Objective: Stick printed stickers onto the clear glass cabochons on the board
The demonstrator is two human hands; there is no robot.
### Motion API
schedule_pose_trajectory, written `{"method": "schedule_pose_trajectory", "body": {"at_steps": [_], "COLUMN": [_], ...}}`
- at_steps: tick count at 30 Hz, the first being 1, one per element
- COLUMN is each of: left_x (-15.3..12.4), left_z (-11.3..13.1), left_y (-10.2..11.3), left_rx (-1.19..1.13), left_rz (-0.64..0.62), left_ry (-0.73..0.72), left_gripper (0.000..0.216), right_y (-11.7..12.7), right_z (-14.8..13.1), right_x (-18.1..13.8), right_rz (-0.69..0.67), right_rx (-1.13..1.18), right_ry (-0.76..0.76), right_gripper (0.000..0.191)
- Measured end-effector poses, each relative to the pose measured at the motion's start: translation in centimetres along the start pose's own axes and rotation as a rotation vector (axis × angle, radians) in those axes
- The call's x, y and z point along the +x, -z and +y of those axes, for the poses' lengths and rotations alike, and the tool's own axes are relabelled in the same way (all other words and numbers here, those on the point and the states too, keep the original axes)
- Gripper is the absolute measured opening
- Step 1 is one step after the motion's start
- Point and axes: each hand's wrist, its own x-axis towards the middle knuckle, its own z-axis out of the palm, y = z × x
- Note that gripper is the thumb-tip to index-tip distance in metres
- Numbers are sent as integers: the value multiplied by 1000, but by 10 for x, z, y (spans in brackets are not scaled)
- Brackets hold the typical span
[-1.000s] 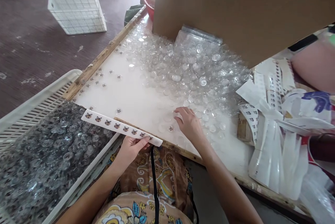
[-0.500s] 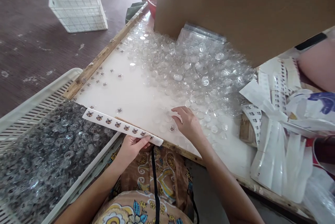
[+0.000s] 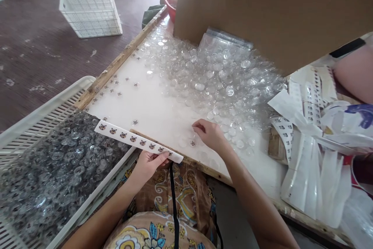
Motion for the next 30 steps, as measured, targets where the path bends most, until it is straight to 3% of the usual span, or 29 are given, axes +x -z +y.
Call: {"method": "schedule_pose_trajectory", "body": {"at_steps": [3,7,11,14,17,20,26,30], "left_x": [2,3,3,3,4,3,-1,0], "left_z": [2,5,6,7,8,7,-3,-2], "left_y": [0,-1,-1,-2,-3,-2,4,3], "left_rx": [9,3,-15,-17,-22,-24,-41,-45], "left_rz": [-24,-17,-16,-17,-23,-21,14,-1], "left_ry": [4,6,17,25,17,11,5,-7], "left_gripper": [34,32,34,35,34,32,32,32], "right_y": [11,14,15,13,0,-22,-47,-36], "right_z": [3,2,-2,-10,-26,-39,-36,-36], "right_x": [0,4,4,5,13,28,37,34], "right_rz": [-107,-228,-92,34,72,52,35,16], "right_rx": [39,-13,-243,-346,-294,-336,-519,-237], "right_ry": [-165,-228,-247,-171,68,246,260,176], "right_gripper": [16,29,29,19,7,18,18,13]}}
